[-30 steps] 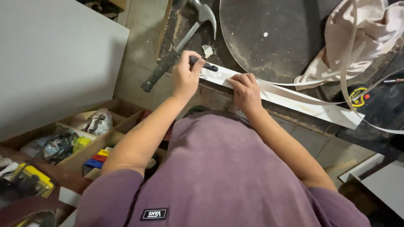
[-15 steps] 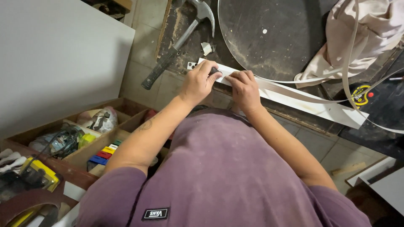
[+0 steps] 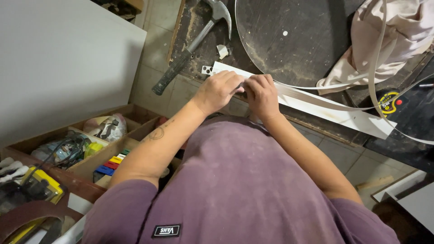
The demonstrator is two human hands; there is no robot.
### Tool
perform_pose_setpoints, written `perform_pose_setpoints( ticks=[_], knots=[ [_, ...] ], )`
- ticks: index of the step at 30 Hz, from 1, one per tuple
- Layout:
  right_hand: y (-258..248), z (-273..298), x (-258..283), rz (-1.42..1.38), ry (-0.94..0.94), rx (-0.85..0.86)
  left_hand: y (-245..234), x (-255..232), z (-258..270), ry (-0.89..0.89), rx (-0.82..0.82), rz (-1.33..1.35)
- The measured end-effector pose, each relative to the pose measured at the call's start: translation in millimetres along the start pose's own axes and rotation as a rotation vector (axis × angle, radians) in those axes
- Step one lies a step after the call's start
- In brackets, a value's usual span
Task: Hammering small nails into a white strip to secure it to a surface on a workbench.
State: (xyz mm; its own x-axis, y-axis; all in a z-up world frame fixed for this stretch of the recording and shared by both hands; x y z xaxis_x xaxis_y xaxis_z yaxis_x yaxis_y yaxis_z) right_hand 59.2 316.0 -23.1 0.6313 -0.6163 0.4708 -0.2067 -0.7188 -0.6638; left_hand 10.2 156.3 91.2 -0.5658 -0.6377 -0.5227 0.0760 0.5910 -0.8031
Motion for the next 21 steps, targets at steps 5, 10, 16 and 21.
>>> perform_pose_setpoints(
  ticks=[5,10,16,21],
  knots=[
    [13,-17,-1,-0.115,0.046,0.009,3,9,-2,0.008,0.023,0.022],
    [28,-12,-7,-0.157,0.022,-0.014,-1,31,1,-0.058,0.073,0.125],
    [9,-45,17,-0.186,0.062,0.065,-53,133,31,-0.498,-0.153,0.197],
    [16,-43,15,-0.129,0.111,0.047,-43,206,94,-0.822,0.032,-0.015]
  ],
)
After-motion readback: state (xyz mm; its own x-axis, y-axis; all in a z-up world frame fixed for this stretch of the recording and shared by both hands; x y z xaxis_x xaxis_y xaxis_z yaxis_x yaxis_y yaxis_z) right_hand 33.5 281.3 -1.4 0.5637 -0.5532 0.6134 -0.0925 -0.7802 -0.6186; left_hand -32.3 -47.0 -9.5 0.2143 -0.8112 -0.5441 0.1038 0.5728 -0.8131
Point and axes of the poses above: each hand's wrist, its own z-axis away from the middle knuckle, its own y-axis out of the palm, x = y × z, the point moved 4 cm from there along -z, towards the middle knuckle, and after that the axes turned 15 degrees about -y, right-handed, at the moved point
